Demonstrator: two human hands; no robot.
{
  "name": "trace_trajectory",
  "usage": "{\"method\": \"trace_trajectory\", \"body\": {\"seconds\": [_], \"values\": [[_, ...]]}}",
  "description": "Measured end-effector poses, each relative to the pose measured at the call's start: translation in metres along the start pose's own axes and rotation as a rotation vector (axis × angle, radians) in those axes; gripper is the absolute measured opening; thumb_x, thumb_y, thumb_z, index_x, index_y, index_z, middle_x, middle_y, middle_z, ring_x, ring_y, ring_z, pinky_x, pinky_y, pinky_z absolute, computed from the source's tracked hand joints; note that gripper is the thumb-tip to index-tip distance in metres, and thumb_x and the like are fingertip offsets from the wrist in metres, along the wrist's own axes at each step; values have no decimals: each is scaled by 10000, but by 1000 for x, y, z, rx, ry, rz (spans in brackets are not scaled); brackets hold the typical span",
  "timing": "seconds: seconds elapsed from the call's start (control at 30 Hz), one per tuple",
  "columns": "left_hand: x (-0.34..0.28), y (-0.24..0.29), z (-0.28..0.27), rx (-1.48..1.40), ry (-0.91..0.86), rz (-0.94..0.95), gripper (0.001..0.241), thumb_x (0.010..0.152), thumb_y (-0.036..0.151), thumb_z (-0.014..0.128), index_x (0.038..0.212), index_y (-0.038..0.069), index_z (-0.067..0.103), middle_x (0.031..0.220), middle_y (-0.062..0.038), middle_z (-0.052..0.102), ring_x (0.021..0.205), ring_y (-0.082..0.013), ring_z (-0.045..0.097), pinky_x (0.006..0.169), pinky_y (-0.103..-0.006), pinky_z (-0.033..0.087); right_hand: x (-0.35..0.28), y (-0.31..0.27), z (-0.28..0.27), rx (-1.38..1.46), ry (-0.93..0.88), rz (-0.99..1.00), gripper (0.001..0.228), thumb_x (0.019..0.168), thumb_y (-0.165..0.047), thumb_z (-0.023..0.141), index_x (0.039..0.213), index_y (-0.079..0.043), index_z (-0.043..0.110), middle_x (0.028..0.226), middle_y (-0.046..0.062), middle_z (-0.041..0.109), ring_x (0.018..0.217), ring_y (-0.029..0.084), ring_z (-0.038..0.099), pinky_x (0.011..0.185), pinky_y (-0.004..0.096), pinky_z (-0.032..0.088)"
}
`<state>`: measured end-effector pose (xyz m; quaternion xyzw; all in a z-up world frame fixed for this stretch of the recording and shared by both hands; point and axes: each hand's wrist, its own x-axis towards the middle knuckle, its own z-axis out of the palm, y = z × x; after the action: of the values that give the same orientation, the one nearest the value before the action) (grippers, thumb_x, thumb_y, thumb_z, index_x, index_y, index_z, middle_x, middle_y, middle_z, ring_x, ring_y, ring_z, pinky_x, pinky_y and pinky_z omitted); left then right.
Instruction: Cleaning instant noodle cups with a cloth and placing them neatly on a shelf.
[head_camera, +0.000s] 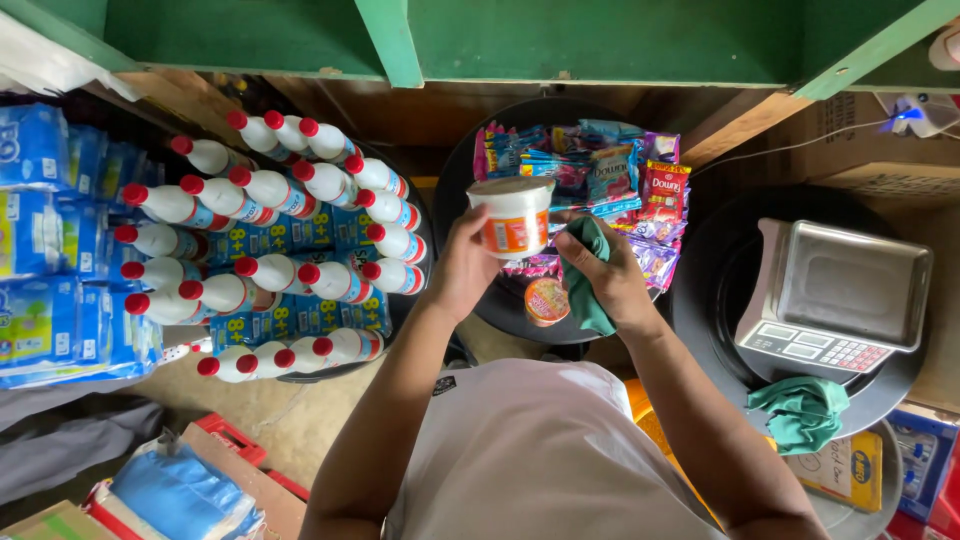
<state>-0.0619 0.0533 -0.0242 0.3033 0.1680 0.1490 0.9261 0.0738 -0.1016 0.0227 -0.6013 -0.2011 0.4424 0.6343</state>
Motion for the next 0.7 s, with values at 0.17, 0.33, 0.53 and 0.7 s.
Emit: {"method": "trace_trajectory", "body": {"seconds": [0.17,0.33,0.53,0.7], "values": [[1,-5,-14,-18,42,71,704,974,504,587,1487,36,473,1427,-103,607,1318,-223,576,1117,-416,435,6,0,4,-44,-43,-97,459,980,-269,748,1337,-4,633,969,-13,649,837,53,549,713,213,455],[2,-18,-15,-28,-2,94,703,986,498,576,1492,23,466,1425,-125,601,1322,-236,574,1126,-417,432,13,-2,17,-88,-21,-123,543,895,-292,783,1317,3,610,1057,11,700,976,70,632,861,238,538],[17,-6,3,281,48,296,778,934,363,714,1544,51,345,1455,-99,537,1352,-194,528,1154,-383,399,28,-28,18,-269,-22,-223,572,895,-338,780,1326,8,632,1088,14,703,992,79,611,878,258,528],[45,53,49,491,-27,463,804,908,348,769,1524,31,362,1439,-126,550,1337,-211,537,1130,-373,437,45,-75,5,-425,-96,-433,457,959,-348,760,1233,15,712,1033,34,719,978,95,603,875,279,527]]}}
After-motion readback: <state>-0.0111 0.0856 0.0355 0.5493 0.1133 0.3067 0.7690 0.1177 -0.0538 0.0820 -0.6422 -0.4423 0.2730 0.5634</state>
